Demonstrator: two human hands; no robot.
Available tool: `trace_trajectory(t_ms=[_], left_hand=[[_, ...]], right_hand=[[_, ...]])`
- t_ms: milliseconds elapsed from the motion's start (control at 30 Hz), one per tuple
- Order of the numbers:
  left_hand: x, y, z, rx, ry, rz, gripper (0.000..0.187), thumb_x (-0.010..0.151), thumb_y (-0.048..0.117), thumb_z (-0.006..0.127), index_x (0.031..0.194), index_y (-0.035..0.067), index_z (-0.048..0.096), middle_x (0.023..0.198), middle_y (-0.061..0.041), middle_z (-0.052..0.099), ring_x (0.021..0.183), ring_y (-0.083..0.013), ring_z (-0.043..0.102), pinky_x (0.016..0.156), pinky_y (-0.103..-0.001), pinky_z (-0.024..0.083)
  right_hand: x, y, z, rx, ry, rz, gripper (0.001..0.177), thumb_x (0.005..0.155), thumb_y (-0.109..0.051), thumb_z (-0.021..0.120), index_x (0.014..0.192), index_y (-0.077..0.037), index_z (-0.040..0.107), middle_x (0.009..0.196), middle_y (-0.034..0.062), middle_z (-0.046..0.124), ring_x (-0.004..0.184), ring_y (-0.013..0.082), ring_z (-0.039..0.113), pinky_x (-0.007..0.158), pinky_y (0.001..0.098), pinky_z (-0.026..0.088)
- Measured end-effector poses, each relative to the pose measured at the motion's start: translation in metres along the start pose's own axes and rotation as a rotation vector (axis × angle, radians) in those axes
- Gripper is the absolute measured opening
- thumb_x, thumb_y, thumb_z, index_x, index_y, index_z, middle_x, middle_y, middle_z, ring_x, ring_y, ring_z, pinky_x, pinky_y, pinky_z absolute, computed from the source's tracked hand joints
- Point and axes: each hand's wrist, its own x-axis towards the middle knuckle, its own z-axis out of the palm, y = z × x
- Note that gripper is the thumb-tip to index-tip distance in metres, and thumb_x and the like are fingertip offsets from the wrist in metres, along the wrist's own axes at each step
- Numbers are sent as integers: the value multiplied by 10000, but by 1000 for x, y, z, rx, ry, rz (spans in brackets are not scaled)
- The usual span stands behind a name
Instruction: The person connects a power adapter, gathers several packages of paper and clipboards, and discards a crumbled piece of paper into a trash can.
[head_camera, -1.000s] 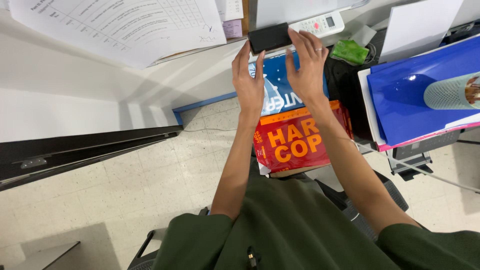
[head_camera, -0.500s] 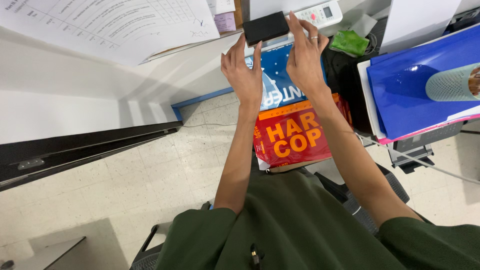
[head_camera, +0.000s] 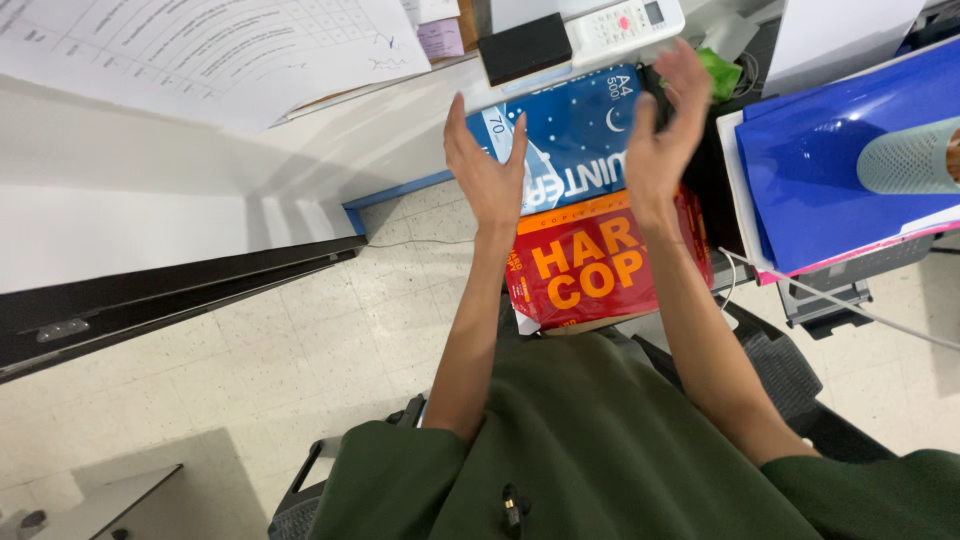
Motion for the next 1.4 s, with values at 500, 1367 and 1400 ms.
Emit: trace_trajectory(t_ms=[500, 1367, 1400], left_hand=[[-71, -186, 36, 250, -386, -364, 893, 906, 561, 723, 1406, -121, 435, 1347, -286, 579, 1270, -413, 562, 1074, -460, 443], [-31, -287, 109, 51, -383, -556, 742, 869, 628, 699, 1108, -74, 685, 1034, -206, 715, 970, -289, 697, 877, -375, 543], [-25, -283, 109, 53, -395, -551, 742, 869, 628, 699, 1108, -74, 685, 1034, -206, 715, 970, -289, 697, 877, -375, 543]], right_hand=[[-175, 122, -36, 399, -294, 1263, 518, 1058, -285, 454, 1486, 2, 402, 1377, 203, 618, 1151, 337, 682, 940, 440, 578], [-161, 165, 95, 650, 29, 1529, 571, 983, -290, 545, 1470, -12, 436, 1471, 215, 476, 1304, 325, 556, 990, 523, 551], [-161, 171, 102, 611, 59, 1576, 550, 969, -303, 563, 1450, -55, 467, 1462, 188, 473, 1274, 305, 559, 966, 523, 538]])
